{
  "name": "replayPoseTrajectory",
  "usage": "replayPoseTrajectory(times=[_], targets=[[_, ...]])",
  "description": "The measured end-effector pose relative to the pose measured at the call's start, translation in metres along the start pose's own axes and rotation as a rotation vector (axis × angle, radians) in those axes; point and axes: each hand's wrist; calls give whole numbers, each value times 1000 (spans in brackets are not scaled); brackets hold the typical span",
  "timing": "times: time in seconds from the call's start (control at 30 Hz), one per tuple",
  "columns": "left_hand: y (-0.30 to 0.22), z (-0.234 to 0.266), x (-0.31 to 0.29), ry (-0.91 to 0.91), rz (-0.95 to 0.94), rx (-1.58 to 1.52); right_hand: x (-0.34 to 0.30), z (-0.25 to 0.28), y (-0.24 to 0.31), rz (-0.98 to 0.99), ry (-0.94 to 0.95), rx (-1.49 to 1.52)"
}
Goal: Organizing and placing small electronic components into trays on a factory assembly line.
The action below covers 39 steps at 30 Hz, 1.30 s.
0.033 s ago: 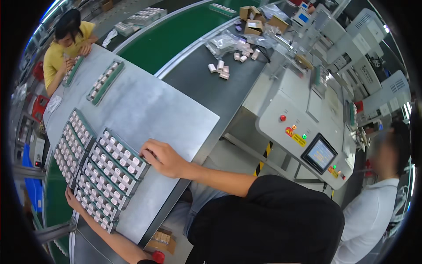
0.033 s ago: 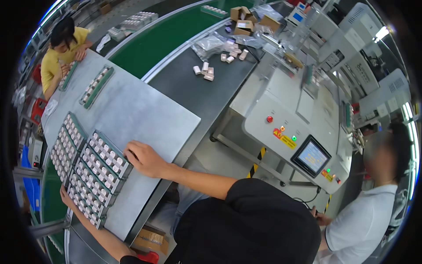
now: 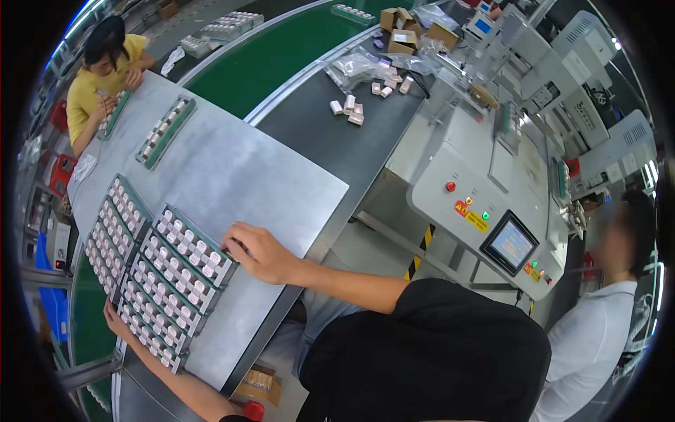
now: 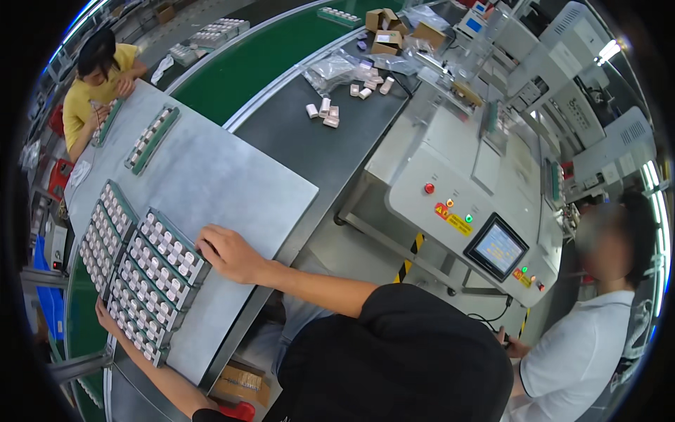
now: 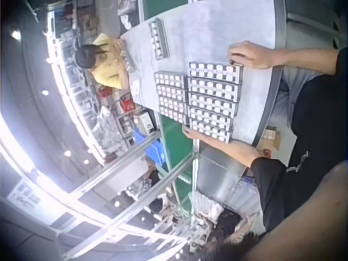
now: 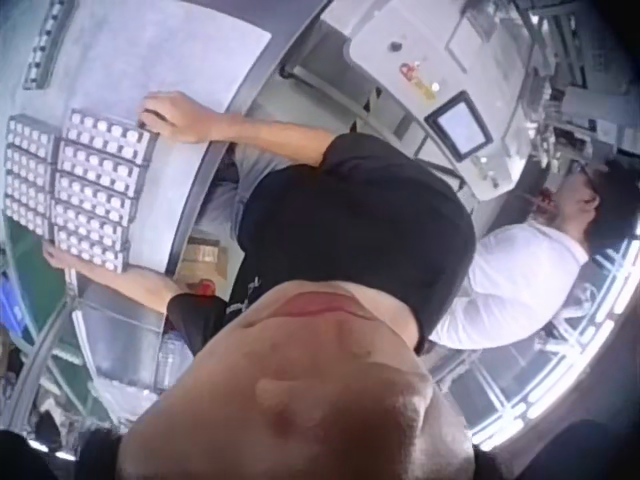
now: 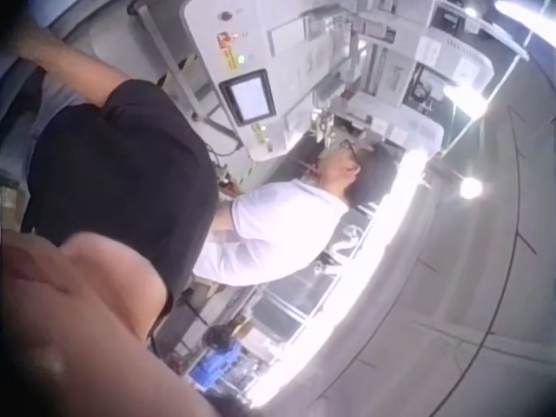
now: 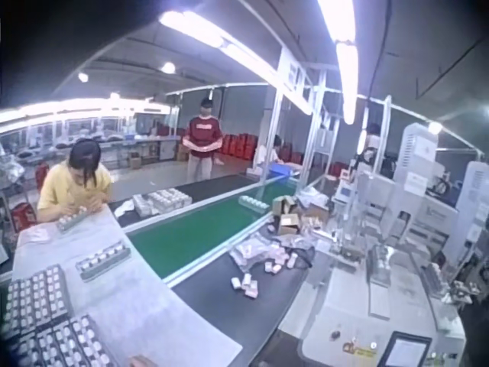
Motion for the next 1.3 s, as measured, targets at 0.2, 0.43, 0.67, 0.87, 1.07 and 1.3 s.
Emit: replayPoseTrajectory(times=[0.2, 0.43, 0.67, 0.87, 1.07, 1.3], targets=[[2, 1, 2, 9, -88, -29, -3, 0, 0, 5, -9, 35], [-13, -2, -5, 31, -12, -5, -2, 0, -1, 1, -6, 15], [-20, -5, -8, -40, -12, -74, 0, -2, 0, -6, 4, 47], [-24, -8, -11, -66, 4, -98, 1, -2, 2, -27, 20, 29], [-26, -13, -10, -61, 7, -116, 2, -1, 1, -48, 19, 51], [-11, -2, -8, -59, -6, -75, 1, -3, 2, -36, -7, 51]])
Point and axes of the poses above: each hand's wrist, its own x-axis towards the middle knuckle, its own z-axis out of the back of the hand, y = z × x, and after that the axes turned 15 degrees about y, right-handed
